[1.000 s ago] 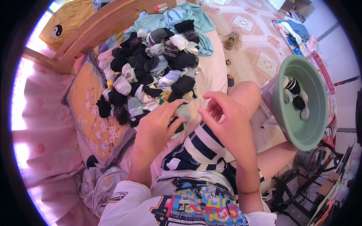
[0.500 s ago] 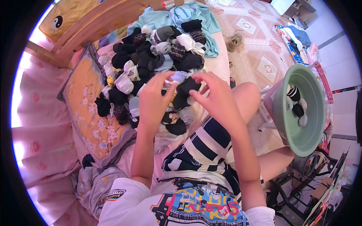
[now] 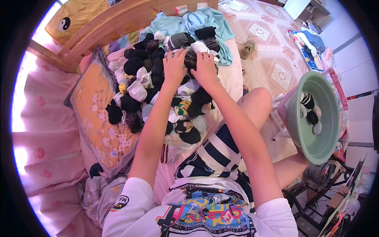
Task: The person folds pairs of socks together by hand, rolling the opening of one sock over the other, and places each finished pair into a green basin while sitting on a bed.
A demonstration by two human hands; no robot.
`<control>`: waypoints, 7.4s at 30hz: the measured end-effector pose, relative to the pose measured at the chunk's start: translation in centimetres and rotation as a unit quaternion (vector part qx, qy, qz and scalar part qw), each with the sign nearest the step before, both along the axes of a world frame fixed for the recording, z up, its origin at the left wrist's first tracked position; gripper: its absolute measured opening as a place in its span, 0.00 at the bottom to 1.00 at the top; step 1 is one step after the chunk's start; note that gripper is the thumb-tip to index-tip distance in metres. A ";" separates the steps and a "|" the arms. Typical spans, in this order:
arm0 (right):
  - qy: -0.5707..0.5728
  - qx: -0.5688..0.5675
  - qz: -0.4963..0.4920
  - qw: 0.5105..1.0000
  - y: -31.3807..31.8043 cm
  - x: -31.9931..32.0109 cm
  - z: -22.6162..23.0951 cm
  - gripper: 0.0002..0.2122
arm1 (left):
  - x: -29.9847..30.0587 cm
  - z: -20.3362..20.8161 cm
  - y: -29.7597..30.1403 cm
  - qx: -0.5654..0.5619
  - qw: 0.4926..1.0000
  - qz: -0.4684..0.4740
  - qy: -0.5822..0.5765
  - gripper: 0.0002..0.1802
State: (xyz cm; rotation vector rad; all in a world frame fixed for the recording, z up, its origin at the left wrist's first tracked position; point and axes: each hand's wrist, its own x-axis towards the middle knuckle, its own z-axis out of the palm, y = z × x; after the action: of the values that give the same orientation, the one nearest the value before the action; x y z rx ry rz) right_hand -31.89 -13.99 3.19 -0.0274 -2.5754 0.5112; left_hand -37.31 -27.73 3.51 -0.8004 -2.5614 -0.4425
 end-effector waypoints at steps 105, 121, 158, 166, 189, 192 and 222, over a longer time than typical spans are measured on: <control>0.160 -0.754 -0.270 0.577 17.6 42.9 0.8 0.21 | 31.7 -2.4 25.9 0.284 0.412 -0.208 -0.841 0.16; 0.313 -0.854 -0.255 0.329 20.1 45.1 -1.7 0.14 | 31.9 -4.1 26.0 0.327 0.513 -0.164 -0.777 0.08; 0.362 -0.755 -0.387 0.386 21.8 47.2 -5.3 0.11 | 30.0 -4.0 25.0 0.384 0.377 -0.104 -0.836 0.17; 0.194 -0.824 -0.261 0.465 20.4 47.9 -5.6 0.15 | 31.3 -2.6 26.3 0.349 0.396 -0.184 -0.829 0.16; 0.181 -0.627 -0.344 0.674 20.0 46.1 -4.6 0.17 | 32.4 -3.5 26.0 0.283 0.586 -0.259 -0.714 0.09; 0.179 -0.662 -0.301 0.662 18.0 44.0 -3.8 0.16 | 33.3 -3.5 25.9 0.257 0.537 -0.263 -0.759 0.09; 0.160 -0.842 -0.200 0.474 17.9 44.9 -3.4 0.06 | 34.2 -5.5 25.3 0.130 0.675 -0.323 -0.650 0.15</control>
State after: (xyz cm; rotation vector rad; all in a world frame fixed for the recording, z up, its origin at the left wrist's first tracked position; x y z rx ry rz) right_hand 12.98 3.94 -0.20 -1.0054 -0.6589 2.2242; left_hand -3.07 -2.46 -1.94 -1.6877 -3.0137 -2.2518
